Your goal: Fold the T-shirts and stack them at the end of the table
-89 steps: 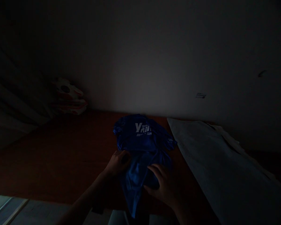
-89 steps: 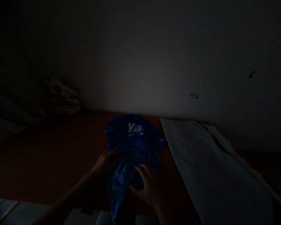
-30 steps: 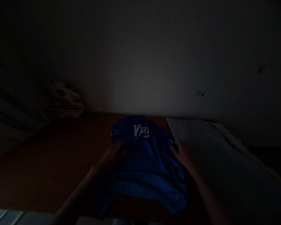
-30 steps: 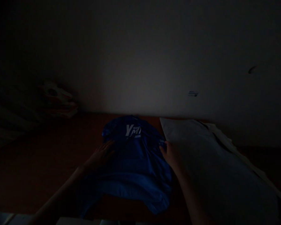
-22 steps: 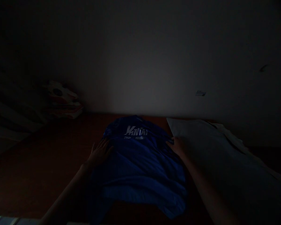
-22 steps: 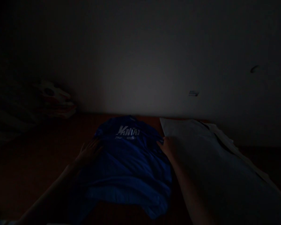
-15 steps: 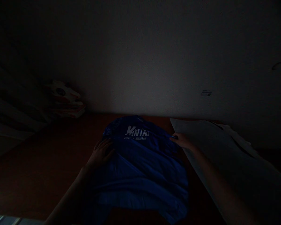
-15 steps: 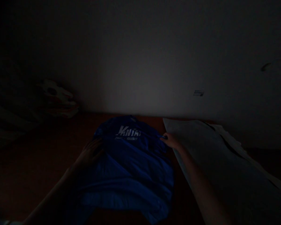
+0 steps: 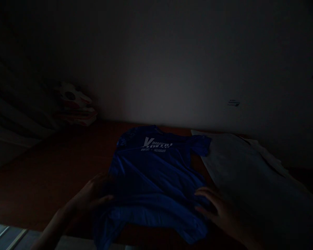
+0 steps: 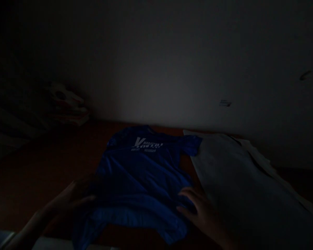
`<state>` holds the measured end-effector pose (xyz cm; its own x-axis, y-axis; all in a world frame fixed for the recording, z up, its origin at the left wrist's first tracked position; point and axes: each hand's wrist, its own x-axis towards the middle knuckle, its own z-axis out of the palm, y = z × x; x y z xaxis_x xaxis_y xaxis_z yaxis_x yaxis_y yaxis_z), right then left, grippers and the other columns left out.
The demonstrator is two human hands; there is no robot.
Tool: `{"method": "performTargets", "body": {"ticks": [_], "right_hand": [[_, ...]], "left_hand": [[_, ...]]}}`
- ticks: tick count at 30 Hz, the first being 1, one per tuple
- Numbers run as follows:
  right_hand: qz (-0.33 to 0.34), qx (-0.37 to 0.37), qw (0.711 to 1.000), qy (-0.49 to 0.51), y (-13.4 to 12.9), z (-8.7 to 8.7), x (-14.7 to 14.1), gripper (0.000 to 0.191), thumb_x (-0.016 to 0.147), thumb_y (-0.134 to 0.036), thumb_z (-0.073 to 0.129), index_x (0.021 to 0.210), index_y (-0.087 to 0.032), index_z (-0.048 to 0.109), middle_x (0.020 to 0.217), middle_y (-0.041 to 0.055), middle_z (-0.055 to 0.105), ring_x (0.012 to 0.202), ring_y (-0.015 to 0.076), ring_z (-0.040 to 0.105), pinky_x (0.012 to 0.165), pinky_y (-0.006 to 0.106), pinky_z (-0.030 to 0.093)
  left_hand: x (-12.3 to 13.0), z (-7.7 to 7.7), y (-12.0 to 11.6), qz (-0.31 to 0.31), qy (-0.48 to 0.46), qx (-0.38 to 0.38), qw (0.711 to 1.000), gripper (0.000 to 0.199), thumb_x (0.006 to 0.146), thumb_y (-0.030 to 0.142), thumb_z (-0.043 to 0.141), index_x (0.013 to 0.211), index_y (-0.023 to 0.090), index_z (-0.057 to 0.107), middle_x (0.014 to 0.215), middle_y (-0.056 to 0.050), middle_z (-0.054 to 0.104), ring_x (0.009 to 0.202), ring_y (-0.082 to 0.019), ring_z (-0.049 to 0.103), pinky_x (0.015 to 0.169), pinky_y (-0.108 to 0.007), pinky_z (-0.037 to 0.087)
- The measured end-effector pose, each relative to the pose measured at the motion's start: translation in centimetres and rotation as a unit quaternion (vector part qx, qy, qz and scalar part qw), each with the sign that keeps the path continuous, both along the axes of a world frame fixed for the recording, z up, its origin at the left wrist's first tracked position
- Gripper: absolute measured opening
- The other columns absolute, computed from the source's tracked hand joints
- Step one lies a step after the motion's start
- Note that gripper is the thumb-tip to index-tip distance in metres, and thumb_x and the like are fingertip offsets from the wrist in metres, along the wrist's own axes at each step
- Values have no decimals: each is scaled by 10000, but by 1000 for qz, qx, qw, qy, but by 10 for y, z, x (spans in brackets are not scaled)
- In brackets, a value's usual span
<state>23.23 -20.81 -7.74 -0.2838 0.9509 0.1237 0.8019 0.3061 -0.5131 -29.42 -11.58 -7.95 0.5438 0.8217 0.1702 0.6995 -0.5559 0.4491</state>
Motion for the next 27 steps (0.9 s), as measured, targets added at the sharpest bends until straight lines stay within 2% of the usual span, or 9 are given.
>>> {"method": "performTargets", "body": {"ticks": [2,4,7,9,13,18,22,25,27], "right_hand": [[-11,11,1000,-15,-34,-20,8,636,776,-548,803,1363,-360,647,1391,59,665,1235,295,651,1014,419,559],[-11,19,999,-27,-53,-36,13,630,726,-511,842,1322,-381,683,1444,57,634,1255,332,642,1025,469,560],[-33,32,999,9,-62,-49,16,301,863,-368,689,1155,-374,765,1375,32,686,1215,294,675,1009,458,577],[-64,48,995,56,-62,-49,18,276,914,-350,588,1118,-345,774,1270,44,743,1152,272,709,981,435,594],[-155,39,979,127,-68,-40,26,376,905,-557,573,1076,-296,784,1075,88,802,982,283,763,861,376,631],[-251,-7,953,168,-75,-27,35,486,820,-705,589,991,-302,801,965,93,814,888,327,768,731,394,634],[-235,-33,953,186,-60,-17,31,458,832,-694,588,923,-302,808,828,78,807,748,309,766,635,396,617],[-211,-39,960,177,-41,-14,23,447,861,-680,576,934,-296,794,871,76,812,795,293,773,679,387,620],[-209,-25,965,158,-27,-15,16,453,880,-673,562,990,-289,775,933,84,811,845,284,773,736,389,622]], "left_hand": [[-17,-5,-30,-35,18,-5,999,903,680,798,721,1438,325,582,1448,-118,627,1246,-347,644,1018,-438,561],[-25,-11,-51,-50,51,18,997,1039,592,803,780,1499,367,520,1551,-112,529,1352,-391,562,1079,-498,519],[-24,-20,-60,-30,70,49,996,512,851,565,707,1345,441,660,1538,-31,550,1416,-333,513,1113,-487,501],[-20,-23,-58,-1,34,25,999,309,949,439,598,1225,445,736,1450,3,637,1366,-286,573,1091,-443,531],[-18,-19,-56,89,-83,-72,990,420,958,556,514,1231,336,745,1179,-45,786,1031,-280,756,880,-365,645],[-12,8,-55,154,-143,-111,971,524,1000,613,381,1129,250,737,859,-47,782,735,-227,747,641,-291,634],[-2,26,-40,173,-168,-149,959,494,909,684,503,983,262,748,901,-19,792,815,-243,754,713,-293,631],[0,21,-22,176,-92,-170,965,448,927,624,485,985,264,745,928,-18,806,831,-254,767,704,-310,625],[3,13,-9,197,-23,-125,972,398,924,567,491,997,258,732,934,-38,807,805,-266,770,673,-327,613]]}}
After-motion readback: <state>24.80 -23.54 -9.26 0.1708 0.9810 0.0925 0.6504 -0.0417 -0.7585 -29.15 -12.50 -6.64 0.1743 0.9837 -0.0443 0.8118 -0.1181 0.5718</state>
